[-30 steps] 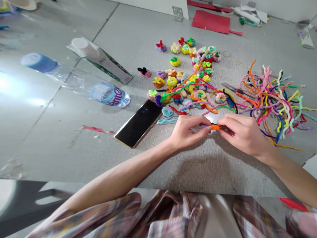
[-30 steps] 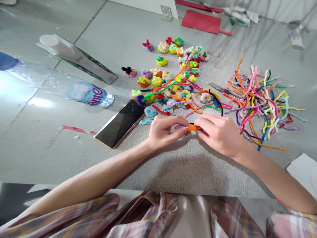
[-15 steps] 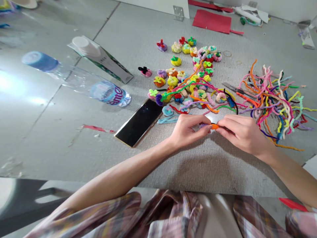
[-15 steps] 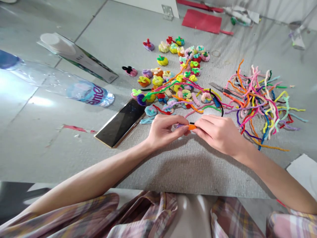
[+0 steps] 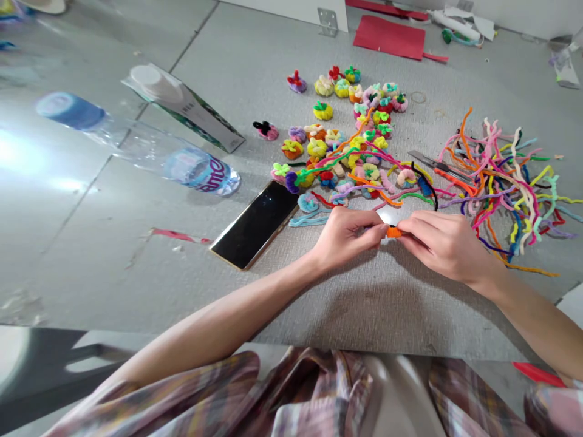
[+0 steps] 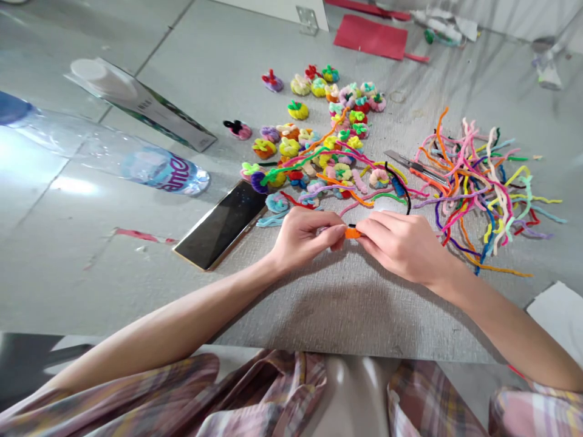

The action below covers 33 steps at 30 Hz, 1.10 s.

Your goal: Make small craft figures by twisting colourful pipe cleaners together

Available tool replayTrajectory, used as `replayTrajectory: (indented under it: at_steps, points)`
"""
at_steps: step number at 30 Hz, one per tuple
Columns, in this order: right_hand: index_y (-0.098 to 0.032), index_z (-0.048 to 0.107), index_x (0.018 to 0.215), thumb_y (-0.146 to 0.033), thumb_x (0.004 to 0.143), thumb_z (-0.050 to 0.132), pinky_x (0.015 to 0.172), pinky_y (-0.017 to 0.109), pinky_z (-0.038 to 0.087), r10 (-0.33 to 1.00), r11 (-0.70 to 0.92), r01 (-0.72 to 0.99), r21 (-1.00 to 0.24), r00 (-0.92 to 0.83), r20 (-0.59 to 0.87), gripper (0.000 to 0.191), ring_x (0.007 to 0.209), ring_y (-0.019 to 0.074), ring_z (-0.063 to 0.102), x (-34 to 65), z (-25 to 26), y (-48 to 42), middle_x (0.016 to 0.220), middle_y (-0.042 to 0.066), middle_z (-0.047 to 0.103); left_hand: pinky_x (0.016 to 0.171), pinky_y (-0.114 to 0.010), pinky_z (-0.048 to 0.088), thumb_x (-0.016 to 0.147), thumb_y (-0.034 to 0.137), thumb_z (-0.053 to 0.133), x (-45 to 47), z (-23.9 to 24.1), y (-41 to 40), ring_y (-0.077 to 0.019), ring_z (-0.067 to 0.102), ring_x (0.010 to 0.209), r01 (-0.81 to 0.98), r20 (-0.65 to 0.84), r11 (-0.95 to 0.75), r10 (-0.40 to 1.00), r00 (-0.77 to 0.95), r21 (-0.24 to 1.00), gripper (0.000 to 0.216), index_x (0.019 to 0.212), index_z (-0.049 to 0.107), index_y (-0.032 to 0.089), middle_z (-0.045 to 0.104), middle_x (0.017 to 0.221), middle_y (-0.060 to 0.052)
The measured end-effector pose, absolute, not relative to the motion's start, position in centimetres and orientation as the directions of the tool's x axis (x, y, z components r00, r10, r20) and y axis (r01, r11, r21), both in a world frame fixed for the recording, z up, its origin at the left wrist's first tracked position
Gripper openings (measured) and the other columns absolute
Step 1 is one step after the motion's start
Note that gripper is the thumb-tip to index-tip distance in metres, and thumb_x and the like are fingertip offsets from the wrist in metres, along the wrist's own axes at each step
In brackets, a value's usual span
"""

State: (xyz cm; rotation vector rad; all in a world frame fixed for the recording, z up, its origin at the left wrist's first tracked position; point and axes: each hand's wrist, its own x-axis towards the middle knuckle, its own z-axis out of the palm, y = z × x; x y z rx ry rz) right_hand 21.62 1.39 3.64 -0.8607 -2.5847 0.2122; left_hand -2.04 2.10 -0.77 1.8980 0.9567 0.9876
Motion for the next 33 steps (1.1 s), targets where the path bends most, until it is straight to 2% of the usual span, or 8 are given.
replayTrajectory:
  at_steps: [9, 14, 17, 19, 21, 24, 26, 33]
  points:
    - [-0.020, 0.069, 0.100, -0.022, 0.113, 0.051, 0.067, 0.030, 0.045, 0.586, 0.810, 0.520, -0.271, -0.732, 0.347, 0.022, 0.079, 0.0171, 0.069, 21.7, 3.4, 1.4, 0.087, 0.004, 0.074, 0.048, -0.024, 0.027, 0.099, 0.028, 0.058, -1.9, -0.6, 2.3, -0.0066, 0.039, 0.044, 0.236, 0.290, -0.424, 0.847, 0.445, 0.875, 0.048, 0.053, 0.052, 0.017, 0.044, 0.045, 0.006]
    - [-0.020, 0.069, 0.096, -0.026, 0.114, 0.052, 0.067, 0.030, 0.047, 0.572, 0.820, 0.501, -0.277, -0.725, 0.383, 0.025, 0.074, 0.0157, 0.067, 21.6, 3.5, 1.4, 0.086, 0.003, 0.074, 0.047, -0.024, 0.027, 0.101, 0.029, 0.056, -2.0, -0.8, 2.4, -0.0070, 0.037, 0.044, 0.253, 0.292, -0.438, 0.839, 0.459, 0.863, 0.049, 0.053, 0.047, 0.018, 0.041, 0.045, 0.006]
    - [-0.019, 0.069, 0.096, -0.028, 0.114, 0.054, 0.069, 0.030, 0.048, 0.595, 0.802, 0.499, -0.327, -0.711, 0.374, 0.024, 0.076, 0.0164, 0.069, 21.7, 3.4, 1.4, 0.085, 0.004, 0.074, 0.052, -0.021, 0.042, 0.101, 0.035, 0.064, -1.9, -1.0, 2.3, -0.0090, 0.054, 0.052, 0.213, 0.343, -0.460, 0.839, 0.423, 0.862, 0.037, 0.068, 0.064, 0.018, 0.063, 0.058, 0.003]
    - [-0.019, 0.069, 0.097, -0.028, 0.113, 0.058, 0.071, 0.029, 0.050, 0.625, 0.774, 0.491, -0.400, -0.696, 0.355, 0.021, 0.077, 0.0167, 0.070, 21.7, 3.4, 1.4, 0.087, 0.004, 0.075, 0.065, -0.022, 0.056, 0.098, 0.040, 0.074, -1.9, -1.3, 2.1, -0.0131, 0.071, 0.068, 0.161, 0.412, -0.505, 0.819, 0.400, 0.848, 0.023, 0.093, 0.076, 0.017, 0.080, 0.083, -0.003]
    - [-0.019, 0.068, 0.099, -0.025, 0.110, 0.062, 0.072, 0.028, 0.051, 0.664, 0.729, 0.479, -0.489, -0.667, 0.338, 0.015, 0.076, 0.0160, 0.070, 21.6, 3.5, 1.4, 0.088, 0.003, 0.077, 0.075, -0.023, 0.062, 0.096, 0.040, 0.079, -2.0, -1.6, 1.9, -0.0161, 0.079, 0.080, 0.144, 0.468, -0.556, 0.791, 0.393, 0.819, 0.026, 0.111, 0.079, 0.018, 0.085, 0.100, -0.007]
    - [-0.021, 0.068, 0.104, -0.019, 0.104, 0.066, 0.066, 0.025, 0.048, 0.734, 0.644, 0.470, -0.604, -0.602, 0.315, 0.003, 0.066, 0.0129, 0.064, 21.5, 3.6, 1.4, 0.086, -0.001, 0.076, 0.074, -0.020, 0.062, 0.100, 0.032, 0.077, -2.2, -1.8, 1.8, -0.0147, 0.081, 0.078, 0.187, 0.508, -0.600, 0.775, 0.376, 0.777, 0.016, 0.109, 0.080, 0.019, 0.087, 0.095, -0.005]
    - [-0.021, 0.068, 0.107, -0.017, 0.101, 0.069, 0.061, 0.024, 0.044, 0.765, 0.600, 0.471, -0.647, -0.574, 0.292, 0.008, 0.060, 0.0111, 0.059, 21.4, 3.8, 1.4, 0.083, -0.003, 0.075, 0.069, -0.018, 0.059, 0.100, 0.029, 0.078, -2.2, -1.7, 1.8, -0.0123, 0.079, 0.070, 0.195, 0.537, -0.625, 0.762, 0.362, 0.756, 0.011, 0.104, 0.080, 0.019, 0.086, 0.087, -0.003]
    - [-0.023, 0.066, 0.105, -0.016, 0.104, 0.065, 0.062, 0.024, 0.042, 0.727, 0.640, 0.434, -0.634, -0.610, 0.316, 0.008, 0.063, 0.0102, 0.057, 21.3, 4.0, 1.2, 0.088, -0.003, 0.075, 0.068, -0.019, 0.060, 0.099, 0.029, 0.076, -2.1, -1.2, 2.0, -0.0128, 0.078, 0.066, 0.175, 0.486, -0.583, 0.780, 0.395, 0.793, 0.012, 0.098, 0.082, 0.018, 0.085, 0.082, -0.002]
